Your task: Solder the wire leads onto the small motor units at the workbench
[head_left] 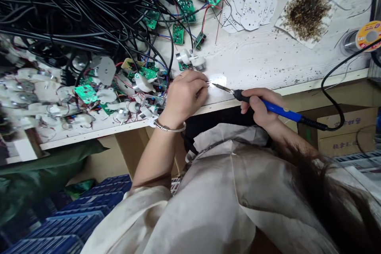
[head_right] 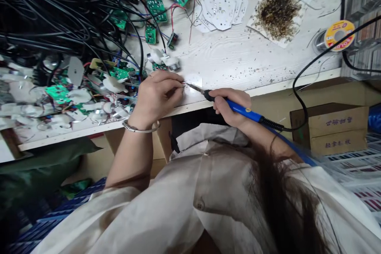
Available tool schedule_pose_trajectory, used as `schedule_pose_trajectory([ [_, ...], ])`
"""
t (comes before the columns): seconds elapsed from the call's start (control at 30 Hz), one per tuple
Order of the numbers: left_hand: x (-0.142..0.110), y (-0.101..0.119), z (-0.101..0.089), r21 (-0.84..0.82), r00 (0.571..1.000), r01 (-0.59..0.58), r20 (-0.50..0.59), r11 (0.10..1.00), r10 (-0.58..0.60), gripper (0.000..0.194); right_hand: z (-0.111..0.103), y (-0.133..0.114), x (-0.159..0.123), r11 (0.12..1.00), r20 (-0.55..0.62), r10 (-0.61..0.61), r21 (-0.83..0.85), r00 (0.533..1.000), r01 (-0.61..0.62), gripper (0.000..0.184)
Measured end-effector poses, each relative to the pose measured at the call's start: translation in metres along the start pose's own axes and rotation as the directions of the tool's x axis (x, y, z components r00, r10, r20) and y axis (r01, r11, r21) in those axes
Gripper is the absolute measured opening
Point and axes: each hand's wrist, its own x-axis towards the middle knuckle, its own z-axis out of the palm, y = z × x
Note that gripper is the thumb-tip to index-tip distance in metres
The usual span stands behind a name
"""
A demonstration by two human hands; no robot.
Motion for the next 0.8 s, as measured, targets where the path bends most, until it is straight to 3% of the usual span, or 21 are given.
schedule_pose_trajectory([
  [0.13,0.001,-0.003,-0.002,-0.050,0.999,-0.012,0.052,0.999,0.015,0.020,0.000,0.001,0.002,1.000,0.044,0.012,-0.026,0.999,-0.011,0.015],
  [0.57,0.002,-0.006,0.000,-0.011,0.996,-0.067,0.055,0.998,0.068,0.025,0.000,-0.002,0.006,0.994,0.088,0.110,-0.017,0.990,-0.109,0.017],
  [0.8,0.002,-0.006,0.000,-0.024,0.997,-0.041,0.067,0.999,0.043,0.023,0.002,-0.004,0.011,0.988,0.045,0.139,0.059,0.989,-0.142,0.019],
])
